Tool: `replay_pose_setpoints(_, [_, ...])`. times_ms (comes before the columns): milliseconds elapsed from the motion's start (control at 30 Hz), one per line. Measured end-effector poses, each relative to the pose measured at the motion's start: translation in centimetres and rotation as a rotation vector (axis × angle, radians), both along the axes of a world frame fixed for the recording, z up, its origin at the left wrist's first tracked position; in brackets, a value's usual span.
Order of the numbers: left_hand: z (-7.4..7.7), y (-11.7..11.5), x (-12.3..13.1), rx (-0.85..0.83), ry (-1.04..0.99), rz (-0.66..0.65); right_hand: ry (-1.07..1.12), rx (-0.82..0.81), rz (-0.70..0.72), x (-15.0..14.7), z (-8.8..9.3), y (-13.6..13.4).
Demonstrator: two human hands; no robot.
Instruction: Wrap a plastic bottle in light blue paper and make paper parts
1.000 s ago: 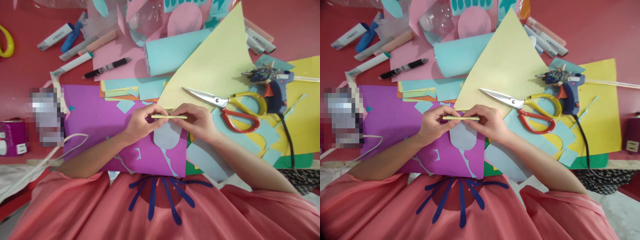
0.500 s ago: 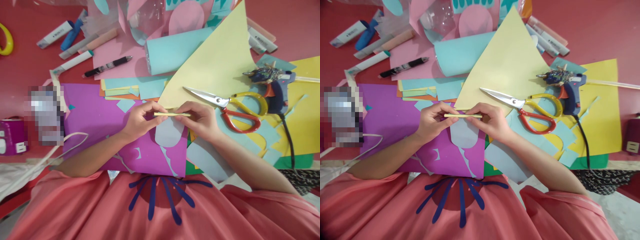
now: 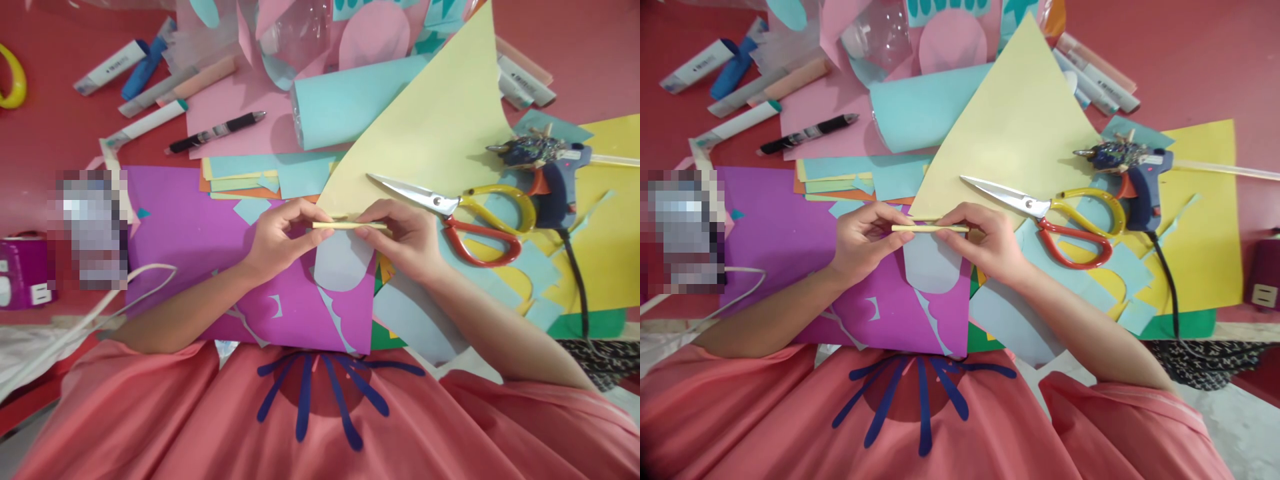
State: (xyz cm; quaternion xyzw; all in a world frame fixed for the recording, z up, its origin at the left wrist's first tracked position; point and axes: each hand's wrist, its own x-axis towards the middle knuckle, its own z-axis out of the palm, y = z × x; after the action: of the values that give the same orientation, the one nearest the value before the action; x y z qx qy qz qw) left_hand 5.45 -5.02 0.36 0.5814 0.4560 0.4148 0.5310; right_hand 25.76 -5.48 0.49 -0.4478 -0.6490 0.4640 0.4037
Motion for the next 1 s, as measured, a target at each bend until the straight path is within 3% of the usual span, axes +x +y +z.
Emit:
replay_pose_setpoints(267, [0.05, 0.12, 0.04, 0.089, -0.021, 0.016, -0.019, 0.01, -0.014, 0.05, -0.14, 0.0])
replay_pose_setpoints(567, [-0.06, 0.08, -0.14, 0.07, -0.019, 0.047, -0.018, 0.04, -0.05, 0.06, -0.16, 0.13])
replay_pose_setpoints(800, [-0.12, -0.22, -0.43, 0.024, 0.051, -0.176, -0.052, 0.055, 0.02, -0.19, -0.26, -0.17])
replay_pose_setpoints(1000, [-0.09, -0.18, -0.5, -0.001, 0.059, -0.151, 0.013, -0.003, 0.017, -0.09, -0.31, -0.18])
